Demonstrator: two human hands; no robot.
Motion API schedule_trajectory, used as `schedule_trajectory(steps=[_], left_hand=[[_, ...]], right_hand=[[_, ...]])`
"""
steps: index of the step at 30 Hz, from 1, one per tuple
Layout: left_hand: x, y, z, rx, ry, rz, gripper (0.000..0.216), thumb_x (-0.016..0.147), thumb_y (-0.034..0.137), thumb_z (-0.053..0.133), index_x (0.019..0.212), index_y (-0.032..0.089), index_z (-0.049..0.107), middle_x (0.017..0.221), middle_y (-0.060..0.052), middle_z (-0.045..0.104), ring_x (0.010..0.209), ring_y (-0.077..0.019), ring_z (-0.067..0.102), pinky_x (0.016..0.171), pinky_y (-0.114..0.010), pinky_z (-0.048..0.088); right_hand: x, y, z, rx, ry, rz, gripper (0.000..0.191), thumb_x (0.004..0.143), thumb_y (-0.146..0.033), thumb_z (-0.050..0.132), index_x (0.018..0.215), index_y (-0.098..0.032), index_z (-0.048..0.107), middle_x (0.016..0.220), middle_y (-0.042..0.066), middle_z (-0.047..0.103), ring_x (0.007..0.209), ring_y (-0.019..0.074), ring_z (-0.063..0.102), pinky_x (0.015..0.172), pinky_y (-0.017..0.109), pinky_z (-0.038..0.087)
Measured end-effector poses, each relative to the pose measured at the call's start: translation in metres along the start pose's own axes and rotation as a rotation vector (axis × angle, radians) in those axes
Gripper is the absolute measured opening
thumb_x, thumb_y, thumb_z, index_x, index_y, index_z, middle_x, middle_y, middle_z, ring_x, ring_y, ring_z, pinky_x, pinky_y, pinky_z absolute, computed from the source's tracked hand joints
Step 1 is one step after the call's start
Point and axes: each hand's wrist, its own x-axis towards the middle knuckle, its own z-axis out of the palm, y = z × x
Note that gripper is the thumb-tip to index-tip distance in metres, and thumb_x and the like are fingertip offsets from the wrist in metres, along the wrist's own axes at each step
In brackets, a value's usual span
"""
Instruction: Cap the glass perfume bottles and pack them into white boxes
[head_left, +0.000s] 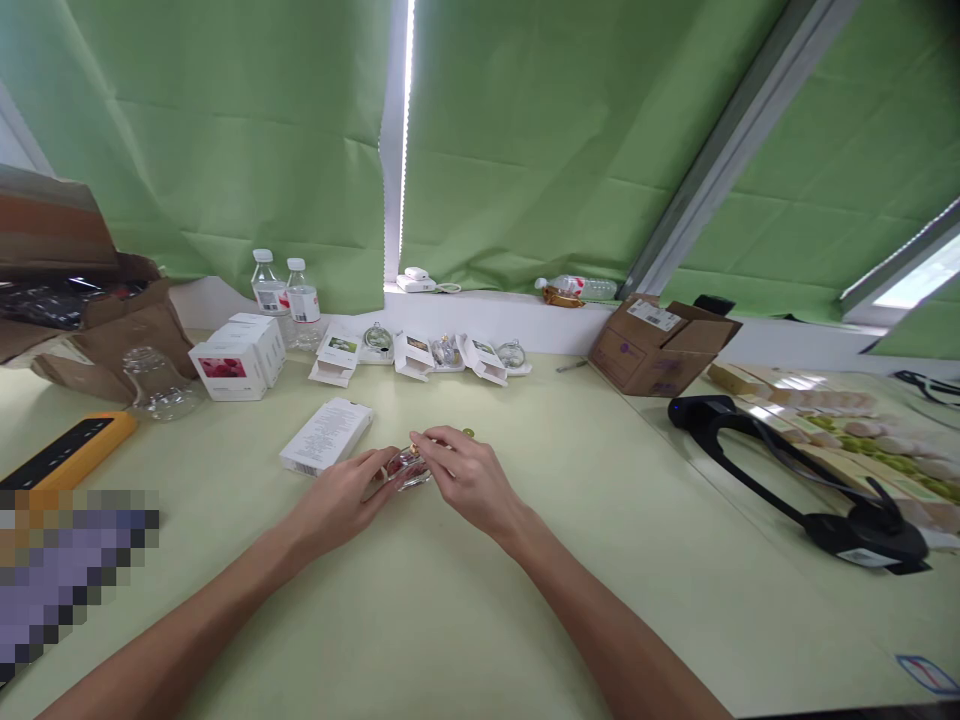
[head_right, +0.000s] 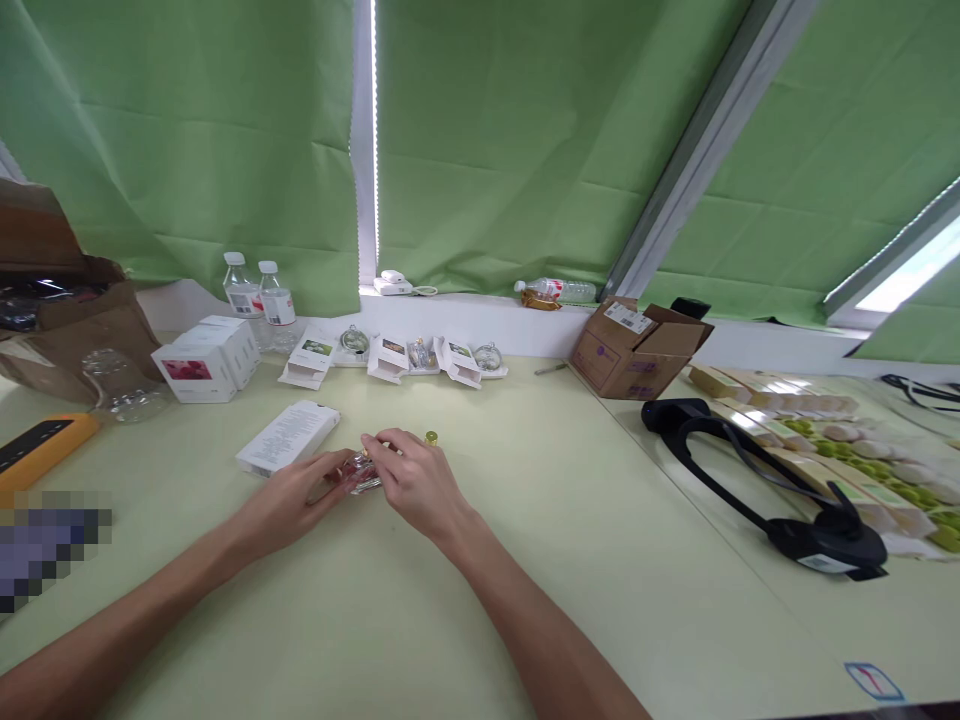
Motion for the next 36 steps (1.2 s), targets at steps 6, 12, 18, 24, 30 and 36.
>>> schedule_trajectory(steps=[6,12,18,24,30,36], left_hand=[[0.0004,0.0007,-0.0006,0.011,0.008,0.002,0.03,0.095,0.044,0.038,0.115,0.029,0.053,0.095,-0.002,0.067,0.079,-0.0186,0.064,0.067,-0.028,0.048],[-0.0001,-0.0012,0.0011,-0.002,0.006,0.003,0.029,0.095,0.043,0.038,0.113,0.028,0.054,0.094,-0.002,0.067,0.077,-0.0181,0.064,0.068,-0.029,0.049],[-0.0004,-0.0005,0.001,-0.019,-0.01,-0.011,0.028,0.095,0.044,0.038,0.113,0.029,0.053,0.095,-0.002,0.066,0.079,-0.0185,0.064,0.07,-0.029,0.049],[0.0003,0.0012,-0.0001,-0.022,-0.02,-0.018,0.028,0.095,0.045,0.037,0.111,0.028,0.053,0.097,-0.002,0.066,0.08,-0.019,0.064,0.07,-0.03,0.049],[0.0,-0.0002,0.0008,0.003,-0.02,-0.02,0.028,0.095,0.045,0.038,0.113,0.029,0.053,0.096,-0.001,0.066,0.079,-0.0184,0.064,0.069,-0.029,0.048],[-0.0003,0.0003,0.0001,0.018,-0.015,-0.013,0.03,0.095,0.045,0.038,0.115,0.029,0.053,0.095,-0.001,0.066,0.079,-0.0183,0.064,0.069,-0.029,0.048]], right_hand=[[-0.0001,0.0008,0.0002,-0.01,0.001,-0.002,0.031,0.095,-0.016,0.043,0.12,-0.024,0.061,0.102,0.007,0.067,0.082,0.0139,0.064,0.063,0.023,0.049],[0.0008,-0.0015,0.0007,0.001,0.012,0.006,0.029,0.096,-0.02,0.045,0.12,-0.023,0.061,0.103,0.008,0.067,0.085,0.0155,0.065,0.068,0.025,0.051],[0.001,-0.0034,-0.0004,0.011,0.009,0.01,0.029,0.096,-0.021,0.045,0.12,-0.023,0.061,0.102,0.008,0.068,0.087,0.016,0.065,0.071,0.026,0.052],[0.0019,-0.0057,-0.0026,0.008,-0.023,0.018,0.03,0.096,-0.022,0.045,0.123,-0.021,0.058,0.102,0.008,0.069,0.091,0.0171,0.065,0.075,0.027,0.053],[0.0005,-0.0037,-0.0006,0.018,-0.04,0.02,0.032,0.096,-0.019,0.043,0.126,-0.021,0.056,0.103,0.008,0.068,0.091,0.0176,0.065,0.075,0.027,0.053],[-0.0015,-0.0004,0.0013,0.011,-0.043,0.012,0.034,0.096,-0.016,0.041,0.127,-0.021,0.055,0.105,0.008,0.068,0.091,0.0171,0.065,0.073,0.027,0.052]])
